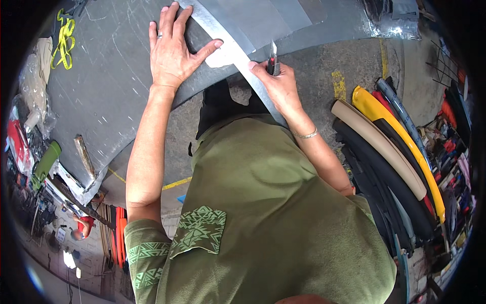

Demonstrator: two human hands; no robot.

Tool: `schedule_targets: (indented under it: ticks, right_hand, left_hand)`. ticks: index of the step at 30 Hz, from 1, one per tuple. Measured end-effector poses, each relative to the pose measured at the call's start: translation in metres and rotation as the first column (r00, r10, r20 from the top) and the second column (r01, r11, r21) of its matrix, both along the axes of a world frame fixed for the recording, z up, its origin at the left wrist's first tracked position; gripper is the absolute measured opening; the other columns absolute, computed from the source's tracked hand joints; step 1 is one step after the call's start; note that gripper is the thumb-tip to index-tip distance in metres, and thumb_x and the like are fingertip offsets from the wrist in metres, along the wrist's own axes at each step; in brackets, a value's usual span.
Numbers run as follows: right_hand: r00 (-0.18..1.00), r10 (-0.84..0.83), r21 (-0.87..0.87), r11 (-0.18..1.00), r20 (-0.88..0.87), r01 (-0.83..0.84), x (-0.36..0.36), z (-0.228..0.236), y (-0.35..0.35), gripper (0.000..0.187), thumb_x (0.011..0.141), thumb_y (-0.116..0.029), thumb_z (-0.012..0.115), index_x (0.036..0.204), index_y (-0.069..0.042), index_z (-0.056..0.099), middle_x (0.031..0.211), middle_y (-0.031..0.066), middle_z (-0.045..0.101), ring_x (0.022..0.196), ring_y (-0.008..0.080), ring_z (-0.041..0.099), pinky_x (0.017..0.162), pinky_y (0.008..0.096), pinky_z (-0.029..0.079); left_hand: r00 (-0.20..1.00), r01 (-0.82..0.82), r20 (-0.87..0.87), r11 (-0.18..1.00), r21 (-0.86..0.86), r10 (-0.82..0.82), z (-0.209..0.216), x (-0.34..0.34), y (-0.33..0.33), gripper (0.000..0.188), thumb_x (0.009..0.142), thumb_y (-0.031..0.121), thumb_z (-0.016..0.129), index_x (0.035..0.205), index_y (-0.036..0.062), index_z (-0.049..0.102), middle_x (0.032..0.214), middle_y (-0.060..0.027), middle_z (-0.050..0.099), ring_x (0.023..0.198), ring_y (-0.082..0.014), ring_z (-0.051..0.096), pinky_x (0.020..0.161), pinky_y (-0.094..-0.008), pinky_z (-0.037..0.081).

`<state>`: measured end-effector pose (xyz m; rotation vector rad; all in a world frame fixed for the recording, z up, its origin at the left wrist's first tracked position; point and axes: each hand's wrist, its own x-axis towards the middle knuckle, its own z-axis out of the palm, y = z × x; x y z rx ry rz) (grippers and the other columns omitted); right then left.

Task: Cutting pieces of grey fabric to size using a utility knife and a metal ruler on a workbench.

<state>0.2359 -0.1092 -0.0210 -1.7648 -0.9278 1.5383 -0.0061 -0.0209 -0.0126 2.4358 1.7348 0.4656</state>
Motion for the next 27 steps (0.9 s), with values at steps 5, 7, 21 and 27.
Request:
schedule_targets:
  ticks: [5,7,21,27]
  right_hand:
    - [1.0,0.007,-0.011,1.0,-0.002,-0.007,0.001,0.001,0.001,0.032,0.088,-0.033,0.079,0.083,-0.002,0.071,0.068,-0.001,0.063,0.065,0.0081,0.055,0.064,0.0271,0.047]
    - [1.0,0.011,-0.01,1.0,0.001,-0.011,0.001,0.0,0.001,0.032,0.088,-0.033,0.079,0.082,-0.003,0.071,0.067,-0.0011,0.062,0.065,0.0083,0.055,0.065,0.0272,0.047]
    - [1.0,0.011,0.004,1.0,-0.017,-0.011,0.0,0.0,0.002,0.026,0.089,-0.026,0.081,0.079,-0.004,0.071,0.069,-0.0076,0.054,0.065,0.0042,0.043,0.059,0.0252,0.034]
    - [1.0,0.008,-0.024,1.0,-0.02,-0.009,0.001,0.004,0.003,0.027,0.09,-0.027,0.081,0.08,-0.004,0.072,0.069,-0.0071,0.056,0.066,0.0043,0.044,0.06,0.0251,0.036]
  left_hand:
    - [1.0,-0.002,0.004,1.0,0.0,0.002,0.0,0.0,0.0,0.098,0.077,0.075,0.072,0.151,0.0168,0.045,0.159,-0.0124,0.039,0.151,-0.032,0.033,0.124,-0.058,0.019]
    - [1.0,-0.002,0.008,1.0,-0.001,0.002,0.0,0.0,0.0,0.098,0.076,0.075,0.072,0.151,0.0169,0.045,0.159,-0.0123,0.039,0.151,-0.0319,0.033,0.124,-0.058,0.019]
    - [1.0,0.006,-0.017,1.0,0.007,-0.005,0.0,-0.003,-0.001,0.098,0.077,0.078,0.07,0.151,0.0183,0.044,0.159,-0.0119,0.038,0.151,-0.0319,0.033,0.125,-0.0586,0.018]
    - [0.994,-0.098,-0.067,0.953,-0.286,0.082,0.037,0.015,0.004,0.1,0.078,0.064,0.074,0.15,0.0031,0.042,0.16,-0.0231,0.033,0.151,-0.0452,0.024,0.124,-0.0584,0.017]
